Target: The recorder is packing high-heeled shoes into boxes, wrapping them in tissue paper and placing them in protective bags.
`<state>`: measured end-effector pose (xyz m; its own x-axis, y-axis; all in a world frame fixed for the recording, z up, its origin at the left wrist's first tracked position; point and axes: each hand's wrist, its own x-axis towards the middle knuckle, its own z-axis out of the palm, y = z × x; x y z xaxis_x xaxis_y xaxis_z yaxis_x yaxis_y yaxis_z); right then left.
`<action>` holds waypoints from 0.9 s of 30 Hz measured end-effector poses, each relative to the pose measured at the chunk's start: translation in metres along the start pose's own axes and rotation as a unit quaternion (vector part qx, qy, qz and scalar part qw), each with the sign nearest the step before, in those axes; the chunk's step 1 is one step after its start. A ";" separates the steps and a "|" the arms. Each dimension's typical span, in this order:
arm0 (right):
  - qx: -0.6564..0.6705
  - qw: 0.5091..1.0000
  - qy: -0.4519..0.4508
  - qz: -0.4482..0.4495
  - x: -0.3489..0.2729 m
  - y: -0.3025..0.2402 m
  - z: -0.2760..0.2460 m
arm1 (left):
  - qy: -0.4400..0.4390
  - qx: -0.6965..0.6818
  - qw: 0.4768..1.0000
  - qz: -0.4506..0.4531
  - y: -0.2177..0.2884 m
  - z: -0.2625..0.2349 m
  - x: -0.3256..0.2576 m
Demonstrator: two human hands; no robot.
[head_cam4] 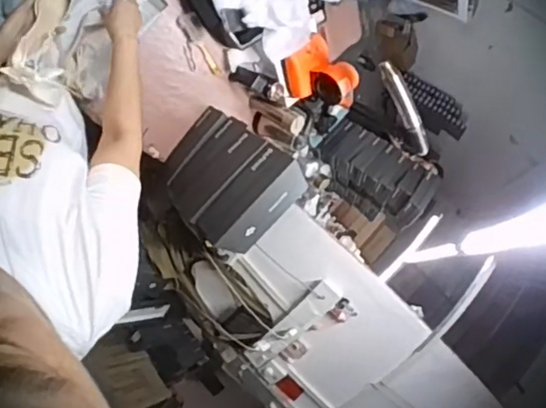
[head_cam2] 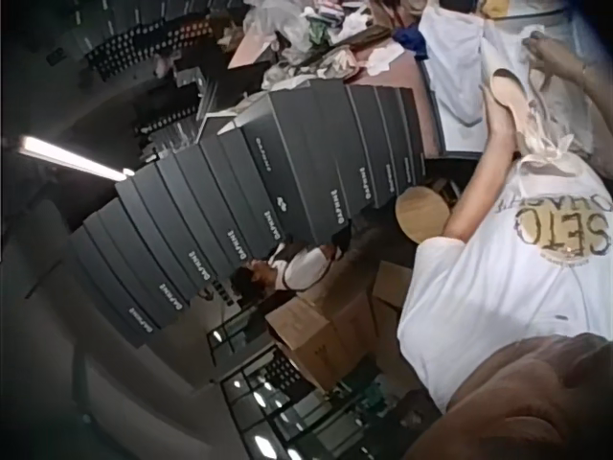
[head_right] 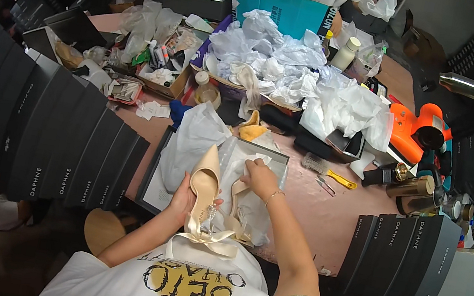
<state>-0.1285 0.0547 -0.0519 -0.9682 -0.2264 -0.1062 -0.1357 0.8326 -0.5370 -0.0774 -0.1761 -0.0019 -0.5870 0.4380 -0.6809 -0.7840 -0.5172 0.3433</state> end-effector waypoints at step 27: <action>-0.239 0.968 0.061 0.052 -0.083 -0.015 0.015 | 0.002 0.075 0.997 0.012 -0.020 0.003 -0.020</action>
<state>-0.0430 0.0537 -0.0476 -0.9955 -0.0911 -0.0242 -0.0890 0.9931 -0.0766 -0.0503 -0.1724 0.0065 -0.6051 0.4237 -0.6741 -0.7915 -0.4115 0.4519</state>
